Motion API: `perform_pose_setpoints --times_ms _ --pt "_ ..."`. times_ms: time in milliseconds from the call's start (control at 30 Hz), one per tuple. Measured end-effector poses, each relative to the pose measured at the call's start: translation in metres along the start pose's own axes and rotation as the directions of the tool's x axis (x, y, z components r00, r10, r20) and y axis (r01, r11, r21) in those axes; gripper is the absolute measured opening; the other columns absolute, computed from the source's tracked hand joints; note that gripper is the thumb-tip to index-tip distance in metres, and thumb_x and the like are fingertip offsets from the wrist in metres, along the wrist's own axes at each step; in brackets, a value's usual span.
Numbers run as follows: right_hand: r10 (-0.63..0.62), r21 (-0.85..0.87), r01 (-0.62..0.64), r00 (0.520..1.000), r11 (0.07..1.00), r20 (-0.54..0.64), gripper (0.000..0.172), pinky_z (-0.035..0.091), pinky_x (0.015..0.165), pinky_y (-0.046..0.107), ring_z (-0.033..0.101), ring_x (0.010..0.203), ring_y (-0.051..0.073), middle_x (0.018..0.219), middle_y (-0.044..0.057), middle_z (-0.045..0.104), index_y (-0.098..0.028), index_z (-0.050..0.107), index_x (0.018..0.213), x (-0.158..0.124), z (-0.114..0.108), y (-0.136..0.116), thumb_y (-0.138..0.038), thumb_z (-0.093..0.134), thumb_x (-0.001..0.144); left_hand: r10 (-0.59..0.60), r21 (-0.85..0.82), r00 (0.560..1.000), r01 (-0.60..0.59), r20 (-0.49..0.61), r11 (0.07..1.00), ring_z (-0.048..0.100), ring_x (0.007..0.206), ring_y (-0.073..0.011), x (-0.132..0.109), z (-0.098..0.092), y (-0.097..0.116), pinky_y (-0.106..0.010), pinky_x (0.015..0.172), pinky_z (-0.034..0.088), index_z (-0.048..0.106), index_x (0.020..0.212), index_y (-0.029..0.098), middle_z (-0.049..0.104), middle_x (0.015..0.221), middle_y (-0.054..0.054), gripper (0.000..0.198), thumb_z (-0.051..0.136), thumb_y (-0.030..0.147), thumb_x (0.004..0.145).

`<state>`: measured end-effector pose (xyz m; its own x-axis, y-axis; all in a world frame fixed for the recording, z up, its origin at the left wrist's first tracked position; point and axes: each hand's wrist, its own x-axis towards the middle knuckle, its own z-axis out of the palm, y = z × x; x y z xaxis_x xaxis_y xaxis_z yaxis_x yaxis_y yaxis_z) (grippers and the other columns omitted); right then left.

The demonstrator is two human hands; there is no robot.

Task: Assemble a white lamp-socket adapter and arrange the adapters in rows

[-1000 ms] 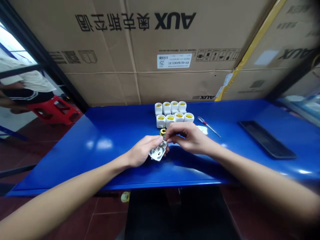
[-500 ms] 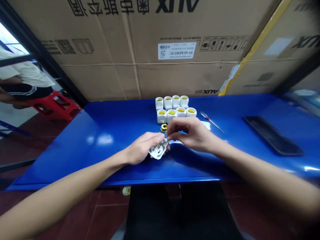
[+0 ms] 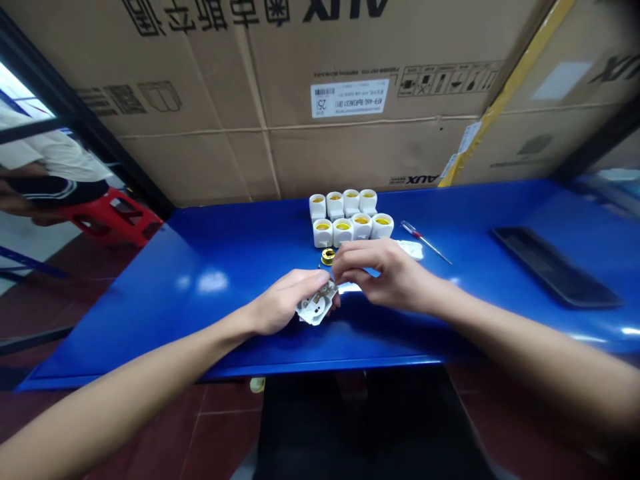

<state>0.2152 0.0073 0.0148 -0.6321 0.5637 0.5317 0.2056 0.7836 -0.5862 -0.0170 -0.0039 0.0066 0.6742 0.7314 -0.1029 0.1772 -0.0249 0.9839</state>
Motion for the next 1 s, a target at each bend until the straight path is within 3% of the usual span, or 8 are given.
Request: perform_pose_setpoints --times_ms 267,467,667,767,833,933,1000 --pt "-0.057 -0.026 0.057 0.998 0.998 -0.017 0.033 0.053 0.071 0.030 0.068 0.082 0.017 0.090 0.005 0.071 -0.020 0.070 0.091 0.000 0.001 0.000 0.002 0.046 0.092 -0.031 0.019 0.999 0.031 -0.010 0.999 0.061 0.070 -0.0189 0.001 0.000 -0.001 -0.029 0.069 0.048 0.074 0.092 0.016 0.071 0.081 -0.006 0.053 0.043 0.056 0.108" --pt "-0.100 -0.033 0.099 0.995 0.995 -0.025 0.033 0.053 0.070 0.029 0.068 0.082 0.016 0.092 0.005 0.072 -0.019 0.071 0.092 -0.001 0.001 0.002 0.003 0.047 0.095 0.018 0.047 1.000 -0.019 0.017 0.999 0.057 0.071 -0.0169 0.000 0.004 0.006 -0.028 0.068 0.045 0.071 0.089 0.015 0.064 0.080 -0.004 0.048 0.051 0.055 0.106" --pt "-0.119 0.028 0.120 0.992 0.992 -0.029 0.021 0.057 0.076 0.032 0.071 0.085 0.019 0.092 0.005 0.074 -0.021 0.072 0.095 0.000 -0.003 0.006 -0.010 0.056 0.102 0.064 0.094 0.997 -0.068 0.041 0.993 0.052 0.067 -0.0143 0.001 0.001 0.005 -0.026 0.064 0.042 0.067 0.089 0.015 0.058 0.076 -0.001 0.047 0.049 0.054 0.108" --pt "-0.056 0.015 0.057 0.996 0.998 -0.069 0.013 0.056 0.080 0.033 0.071 0.087 0.019 0.097 0.004 0.076 -0.022 0.072 0.101 0.004 -0.011 0.008 -0.015 0.062 0.101 0.110 0.146 0.993 -0.103 -0.046 0.984 0.052 0.068 -0.0143 0.001 -0.002 0.001 -0.027 0.065 0.042 0.067 0.093 0.015 0.059 0.079 -0.002 0.045 0.048 0.054 0.109" --pt "-0.008 -0.066 -0.006 0.977 0.998 -0.212 0.008 0.055 0.077 0.033 0.069 0.083 0.018 0.095 0.004 0.076 -0.021 0.071 0.101 0.007 -0.022 0.012 -0.019 0.063 0.101 0.156 0.186 0.982 -0.134 -0.109 0.973 0.052 0.068 -0.0144 0.001 -0.004 0.000 -0.027 0.065 0.042 0.066 0.096 0.016 0.060 0.080 -0.002 0.044 0.047 0.053 0.109" --pt "0.068 -0.237 -0.177 0.911 0.955 -0.406 0.012 0.049 0.069 0.032 0.064 0.073 0.018 0.085 0.004 0.073 -0.019 0.071 0.094 0.008 -0.049 0.021 -0.028 0.065 0.100 0.228 0.255 0.957 -0.178 -0.181 0.950 0.050 0.066 -0.0140 0.002 -0.007 -0.001 -0.028 0.063 0.041 0.065 0.094 0.017 0.059 0.079 -0.001 0.045 0.045 0.054 0.110" --pt "0.191 -0.356 -0.307 0.926 0.883 -0.325 0.016 0.045 0.064 0.031 0.061 0.067 0.018 0.077 0.003 0.071 -0.019 0.072 0.090 0.007 -0.074 0.025 -0.032 0.066 0.098 0.255 0.279 0.943 -0.192 -0.214 0.941 0.050 0.065 -0.0135 0.002 -0.009 -0.001 -0.027 0.062 0.040 0.065 0.094 0.017 0.058 0.078 -0.001 0.045 0.045 0.054 0.110"
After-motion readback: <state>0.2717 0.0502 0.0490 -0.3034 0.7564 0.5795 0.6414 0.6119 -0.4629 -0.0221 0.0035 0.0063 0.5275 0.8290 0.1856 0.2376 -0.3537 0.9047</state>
